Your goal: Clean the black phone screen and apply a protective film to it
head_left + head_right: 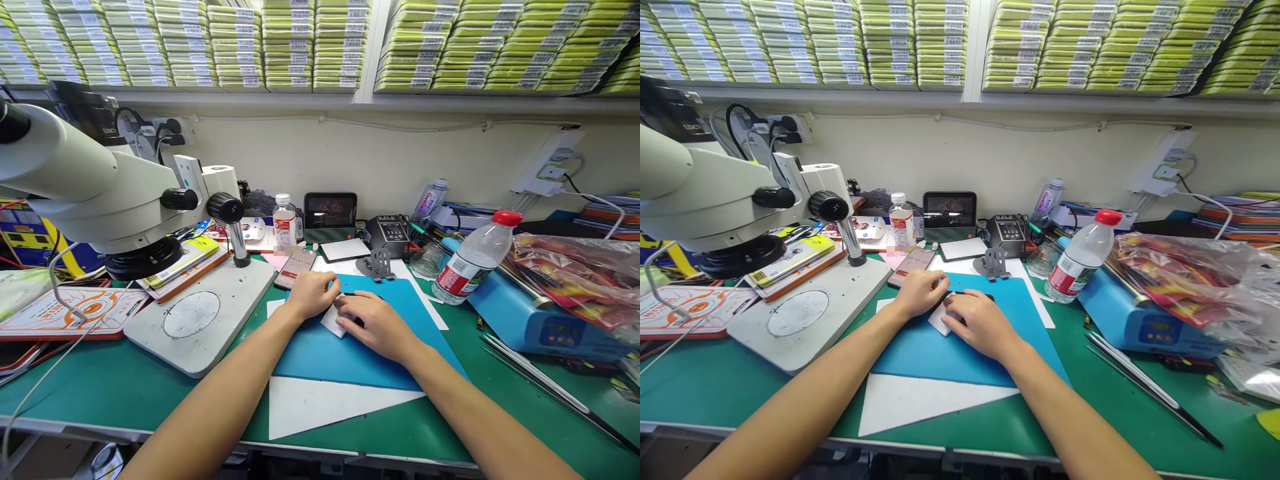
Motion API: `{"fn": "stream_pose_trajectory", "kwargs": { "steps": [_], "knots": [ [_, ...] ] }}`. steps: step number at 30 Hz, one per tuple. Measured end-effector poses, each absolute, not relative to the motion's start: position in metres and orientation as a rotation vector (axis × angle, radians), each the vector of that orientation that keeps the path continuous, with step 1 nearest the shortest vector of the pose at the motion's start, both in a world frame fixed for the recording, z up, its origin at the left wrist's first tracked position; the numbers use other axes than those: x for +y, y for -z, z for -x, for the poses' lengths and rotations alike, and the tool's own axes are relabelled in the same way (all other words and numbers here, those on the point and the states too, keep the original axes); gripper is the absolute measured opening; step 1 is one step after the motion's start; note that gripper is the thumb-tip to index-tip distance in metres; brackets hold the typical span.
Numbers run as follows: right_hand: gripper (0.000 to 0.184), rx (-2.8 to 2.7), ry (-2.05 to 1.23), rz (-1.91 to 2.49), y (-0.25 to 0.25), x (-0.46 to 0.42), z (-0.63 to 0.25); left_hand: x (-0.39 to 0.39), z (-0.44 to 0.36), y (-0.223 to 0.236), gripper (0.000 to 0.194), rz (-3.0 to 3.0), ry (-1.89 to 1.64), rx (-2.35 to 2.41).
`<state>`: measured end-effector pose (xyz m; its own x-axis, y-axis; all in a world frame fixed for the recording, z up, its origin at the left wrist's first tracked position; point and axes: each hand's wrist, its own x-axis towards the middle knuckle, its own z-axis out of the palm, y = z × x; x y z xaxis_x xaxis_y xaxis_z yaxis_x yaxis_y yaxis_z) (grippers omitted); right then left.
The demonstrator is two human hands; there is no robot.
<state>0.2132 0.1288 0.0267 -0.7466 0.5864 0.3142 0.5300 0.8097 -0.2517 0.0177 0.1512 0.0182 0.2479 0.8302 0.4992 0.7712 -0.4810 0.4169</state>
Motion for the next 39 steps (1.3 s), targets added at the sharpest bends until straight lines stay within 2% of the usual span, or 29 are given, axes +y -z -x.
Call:
{"fn": "stream_pose_trajectory", "kwargs": {
  "steps": [4, 8, 11, 16, 19, 20, 23, 25, 28, 30, 33, 39],
  "knots": [
    [0.016, -2.576, -0.226, 0.925, -0.029, 0.128, -0.213, 0.151, -0.019, -0.017, 0.025, -2.423, -1.012, 1.525],
    [0.024, -2.689, -0.268, 0.75, -0.032, 0.127, -0.215, 0.151, -0.019, -0.015, 0.024, -2.389, -1.025, 1.551],
    [0.028, -2.726, -0.27, 0.673, -0.032, 0.131, -0.222, 0.152, -0.017, -0.016, 0.026, -2.282, -1.104, 1.671],
    [0.033, -2.688, -0.166, 0.827, -0.027, 0.133, -0.217, 0.156, -0.014, -0.018, 0.028, -2.083, -1.274, 1.811],
    [0.058, -2.766, -0.19, 0.766, -0.027, 0.126, -0.206, 0.156, -0.014, -0.018, 0.033, -2.051, -1.318, 1.778],
    [0.061, -2.785, -0.222, 0.713, -0.028, 0.124, -0.203, 0.155, -0.014, -0.018, 0.037, -2.048, -1.325, 1.763],
    [0.047, -2.786, -0.318, 0.638, -0.029, 0.121, -0.202, 0.154, -0.013, -0.017, 0.05, -2.026, -1.347, 1.743],
    [0.044, -2.762, -0.327, 0.741, -0.029, 0.123, -0.203, 0.154, -0.012, -0.017, 0.055, -1.994, -1.367, 1.725],
    [0.061, -2.772, -0.33, 0.869, -0.03, 0.123, -0.201, 0.154, -0.012, -0.016, 0.059, -2.041, -1.359, 1.618],
    [0.069, -2.827, -0.392, 0.781, -0.032, 0.122, -0.199, 0.154, -0.013, -0.016, 0.06, -2.123, -1.328, 1.529],
    [0.056, -2.853, -0.441, 0.643, -0.034, 0.12, -0.202, 0.153, -0.013, -0.015, 0.063, -2.21, -1.28, 1.417],
    [0.026, -2.74, -0.296, 0.716, -0.029, 0.128, -0.213, 0.154, -0.014, -0.011, 0.068, -2.241, -1.21, 1.315]
  ]
}}
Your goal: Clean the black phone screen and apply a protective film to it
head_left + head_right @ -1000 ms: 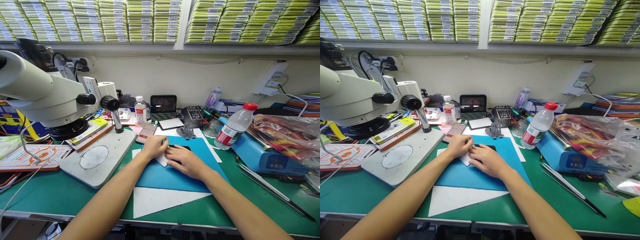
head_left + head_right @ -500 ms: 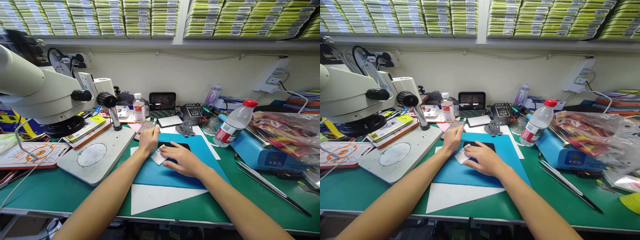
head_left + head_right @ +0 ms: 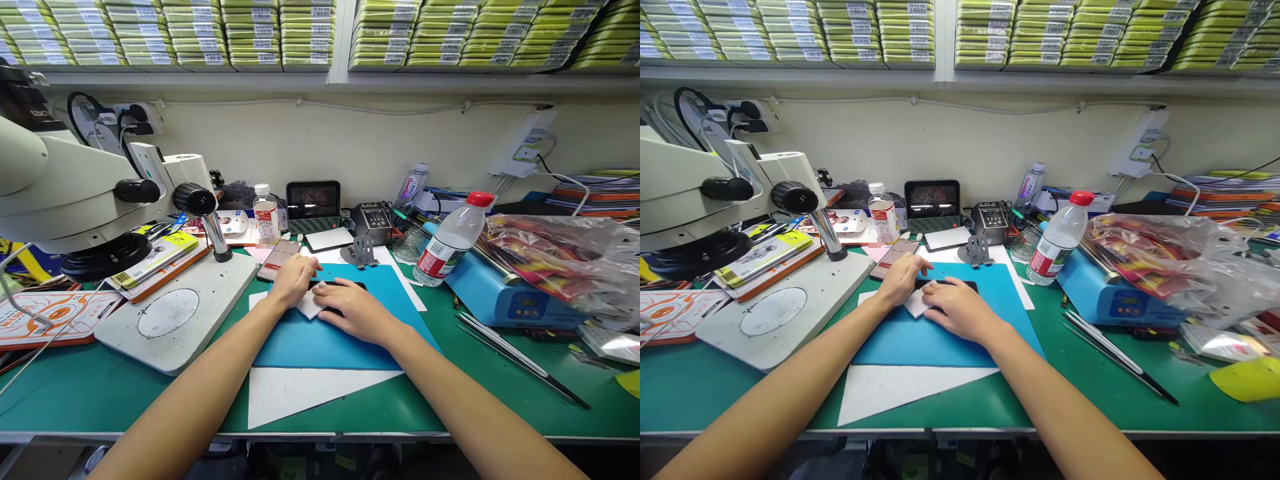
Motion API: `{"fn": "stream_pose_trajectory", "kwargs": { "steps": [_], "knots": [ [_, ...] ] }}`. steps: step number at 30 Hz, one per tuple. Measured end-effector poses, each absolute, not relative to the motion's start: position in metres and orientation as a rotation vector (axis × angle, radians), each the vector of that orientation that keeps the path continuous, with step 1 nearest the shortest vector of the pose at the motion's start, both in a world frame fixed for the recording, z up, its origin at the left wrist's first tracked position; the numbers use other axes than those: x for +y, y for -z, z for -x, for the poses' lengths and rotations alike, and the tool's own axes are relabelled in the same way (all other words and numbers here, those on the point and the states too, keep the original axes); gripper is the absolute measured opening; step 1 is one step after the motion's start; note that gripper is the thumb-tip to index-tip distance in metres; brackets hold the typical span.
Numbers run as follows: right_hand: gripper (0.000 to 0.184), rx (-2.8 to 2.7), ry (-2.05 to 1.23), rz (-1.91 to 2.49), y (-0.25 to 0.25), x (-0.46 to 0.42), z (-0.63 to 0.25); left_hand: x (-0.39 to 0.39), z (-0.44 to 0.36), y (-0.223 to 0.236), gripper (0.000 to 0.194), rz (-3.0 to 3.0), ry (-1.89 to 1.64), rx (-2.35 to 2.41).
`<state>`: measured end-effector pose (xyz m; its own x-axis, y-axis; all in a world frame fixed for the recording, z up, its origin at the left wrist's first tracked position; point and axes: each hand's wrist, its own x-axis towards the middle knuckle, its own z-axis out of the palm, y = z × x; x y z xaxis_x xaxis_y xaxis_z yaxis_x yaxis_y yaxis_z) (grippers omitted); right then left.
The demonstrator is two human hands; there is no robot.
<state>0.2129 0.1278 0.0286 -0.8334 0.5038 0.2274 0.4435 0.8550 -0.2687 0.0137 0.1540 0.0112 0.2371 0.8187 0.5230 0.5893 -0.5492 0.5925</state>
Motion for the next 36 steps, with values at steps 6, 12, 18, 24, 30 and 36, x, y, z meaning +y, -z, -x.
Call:
{"fn": "stream_pose_trajectory", "kwargs": {
  "steps": [6, 12, 18, 24, 30, 36],
  "knots": [
    [0.029, -2.657, -0.4, 0.705, -0.035, 0.143, -0.242, 0.153, -0.014, -0.012, 0.067, -2.19, -1.174, 1.336],
    [0.039, -2.587, -0.339, 0.939, -0.04, 0.154, -0.266, 0.15, -0.013, -0.014, 0.06, -2.142, -1.19, 1.328],
    [0.039, -2.522, -0.25, 1.029, -0.035, 0.159, -0.264, 0.15, -0.012, -0.016, 0.055, -2.222, -1.127, 1.322],
    [0.03, -2.475, -0.24, 1.028, -0.032, 0.156, -0.259, 0.153, -0.012, -0.015, 0.045, -2.375, -1.003, 1.364],
    [0.02, -2.544, -0.297, 0.888, -0.022, 0.14, -0.215, 0.156, -0.013, -0.012, 0.044, -2.393, -0.989, 1.406],
    [0.017, -2.544, -0.369, 0.923, -0.026, 0.146, -0.222, 0.157, -0.013, -0.013, 0.049, -2.39, -0.981, 1.412]
  ]
}}
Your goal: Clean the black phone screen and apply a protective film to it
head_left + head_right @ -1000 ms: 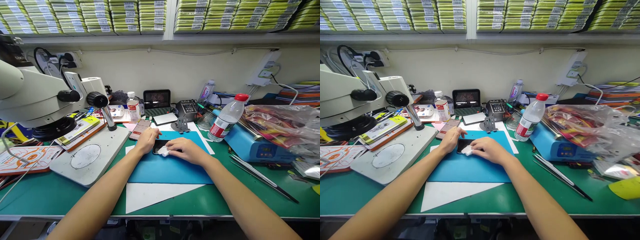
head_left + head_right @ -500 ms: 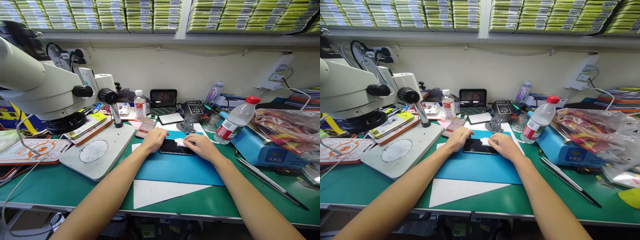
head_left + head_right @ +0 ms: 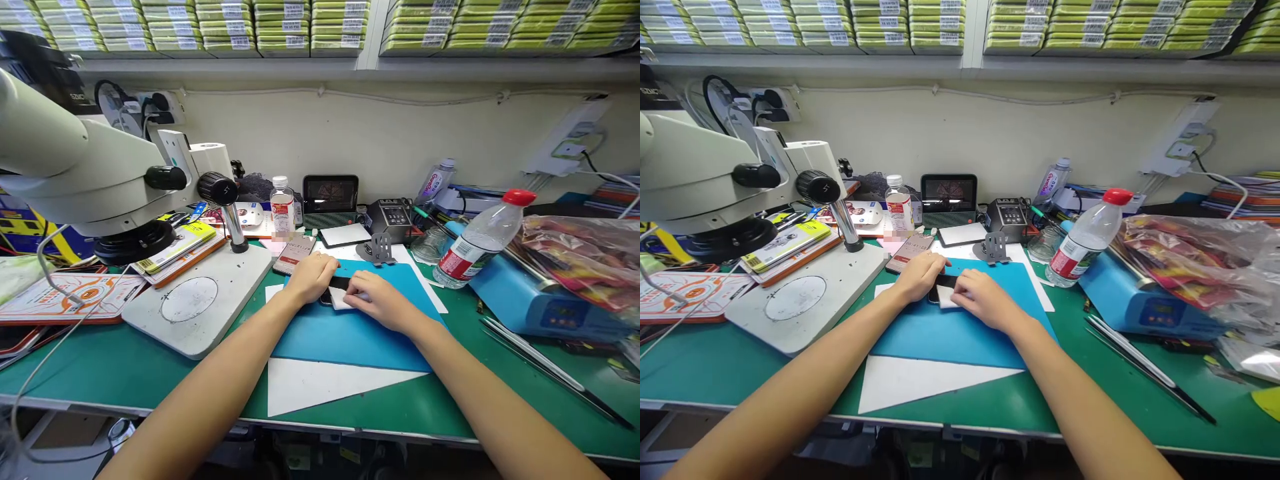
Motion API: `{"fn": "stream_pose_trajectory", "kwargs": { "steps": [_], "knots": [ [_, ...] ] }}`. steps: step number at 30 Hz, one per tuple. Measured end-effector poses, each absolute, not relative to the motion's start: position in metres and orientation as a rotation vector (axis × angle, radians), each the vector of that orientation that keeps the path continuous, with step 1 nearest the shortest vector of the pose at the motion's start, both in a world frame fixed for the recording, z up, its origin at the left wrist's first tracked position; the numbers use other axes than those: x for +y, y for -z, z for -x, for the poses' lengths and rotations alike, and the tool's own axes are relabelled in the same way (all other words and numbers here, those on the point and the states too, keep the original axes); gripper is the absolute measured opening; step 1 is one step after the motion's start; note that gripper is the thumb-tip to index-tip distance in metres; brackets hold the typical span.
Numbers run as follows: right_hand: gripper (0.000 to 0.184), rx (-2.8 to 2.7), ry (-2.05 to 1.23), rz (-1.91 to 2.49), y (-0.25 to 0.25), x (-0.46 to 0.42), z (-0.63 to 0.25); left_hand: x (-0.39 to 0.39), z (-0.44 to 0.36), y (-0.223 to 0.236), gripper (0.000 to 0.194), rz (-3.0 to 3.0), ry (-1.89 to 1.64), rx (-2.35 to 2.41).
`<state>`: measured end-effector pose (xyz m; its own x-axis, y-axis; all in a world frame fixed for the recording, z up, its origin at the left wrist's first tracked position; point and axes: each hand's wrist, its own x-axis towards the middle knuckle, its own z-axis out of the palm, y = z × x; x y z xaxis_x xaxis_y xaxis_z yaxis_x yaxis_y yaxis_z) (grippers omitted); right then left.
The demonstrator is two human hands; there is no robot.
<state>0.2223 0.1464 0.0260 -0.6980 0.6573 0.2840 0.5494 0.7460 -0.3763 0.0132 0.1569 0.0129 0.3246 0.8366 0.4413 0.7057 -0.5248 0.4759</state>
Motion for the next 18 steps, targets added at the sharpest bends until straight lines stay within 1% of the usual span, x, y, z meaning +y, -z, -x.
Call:
{"fn": "stream_pose_trajectory", "kwargs": {
  "steps": [5, 13, 18],
  "knots": [
    [0.02, -2.543, -0.424, 0.985, -0.035, 0.151, -0.244, 0.159, -0.013, -0.013, 0.05, -2.331, -1.021, 1.483],
    [0.02, -2.57, -0.335, 0.987, -0.021, 0.143, -0.199, 0.155, -0.015, -0.015, 0.051, -2.321, -1.045, 1.497],
    [0.021, -2.511, -0.297, 1.101, -0.027, 0.159, -0.237, 0.155, -0.012, -0.016, 0.053, -2.312, -1.048, 1.508]
  ]
}}
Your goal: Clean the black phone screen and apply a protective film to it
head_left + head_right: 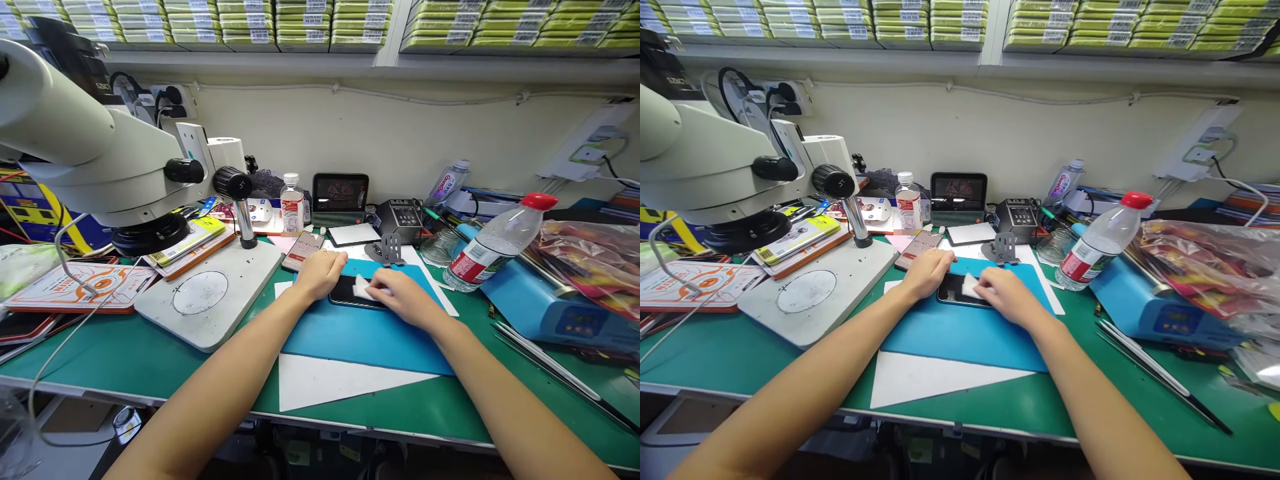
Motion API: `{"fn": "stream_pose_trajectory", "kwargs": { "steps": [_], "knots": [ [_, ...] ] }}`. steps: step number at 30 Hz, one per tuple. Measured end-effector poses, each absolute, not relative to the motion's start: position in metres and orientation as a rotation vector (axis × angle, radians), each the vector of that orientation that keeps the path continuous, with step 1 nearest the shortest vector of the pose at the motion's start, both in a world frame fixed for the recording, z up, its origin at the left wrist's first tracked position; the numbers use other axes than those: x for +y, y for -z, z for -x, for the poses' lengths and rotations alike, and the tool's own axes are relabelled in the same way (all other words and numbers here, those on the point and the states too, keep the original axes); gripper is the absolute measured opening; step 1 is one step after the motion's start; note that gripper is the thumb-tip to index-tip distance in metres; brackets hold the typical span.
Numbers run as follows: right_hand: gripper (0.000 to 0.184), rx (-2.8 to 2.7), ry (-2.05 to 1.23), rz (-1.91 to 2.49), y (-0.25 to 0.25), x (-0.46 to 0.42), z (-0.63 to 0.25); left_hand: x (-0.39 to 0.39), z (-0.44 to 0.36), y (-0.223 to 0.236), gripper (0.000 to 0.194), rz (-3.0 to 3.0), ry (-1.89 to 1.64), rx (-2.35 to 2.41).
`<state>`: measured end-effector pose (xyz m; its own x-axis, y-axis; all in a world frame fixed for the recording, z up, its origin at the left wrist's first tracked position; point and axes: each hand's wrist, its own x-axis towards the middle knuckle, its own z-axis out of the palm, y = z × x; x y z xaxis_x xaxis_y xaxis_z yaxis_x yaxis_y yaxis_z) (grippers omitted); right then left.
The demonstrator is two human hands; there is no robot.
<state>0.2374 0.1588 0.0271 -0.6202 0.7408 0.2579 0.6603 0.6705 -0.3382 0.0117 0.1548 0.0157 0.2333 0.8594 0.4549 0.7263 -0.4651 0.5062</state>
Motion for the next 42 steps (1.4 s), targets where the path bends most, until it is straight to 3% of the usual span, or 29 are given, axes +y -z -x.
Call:
{"fn": "stream_pose_trajectory", "kwargs": {
  "steps": [4, 12, 21, 32, 42],
  "knots": [
    [0.021, -2.432, -0.233, 1.207, -0.029, 0.165, -0.258, 0.155, -0.011, -0.015, 0.053, -2.315, -1.04, 1.498],
    [0.019, -2.574, -0.271, 1.032, -0.02, 0.138, -0.205, 0.156, -0.015, -0.012, 0.048, -2.388, -0.968, 1.421],
    [0.02, -2.314, -0.273, 1.396, -0.024, 0.175, -0.273, 0.156, -0.014, -0.016, 0.042, -2.401, -0.935, 1.453],
    [0.025, -2.032, -0.286, 1.475, -0.025, 0.174, -0.274, 0.156, -0.013, -0.012, 0.046, -2.437, -0.897, 1.415],
    [0.02, -2.146, -0.427, 1.489, -0.022, 0.178, -0.266, 0.157, -0.014, -0.013, 0.046, -2.489, -0.872, 1.379]
  ]
}}
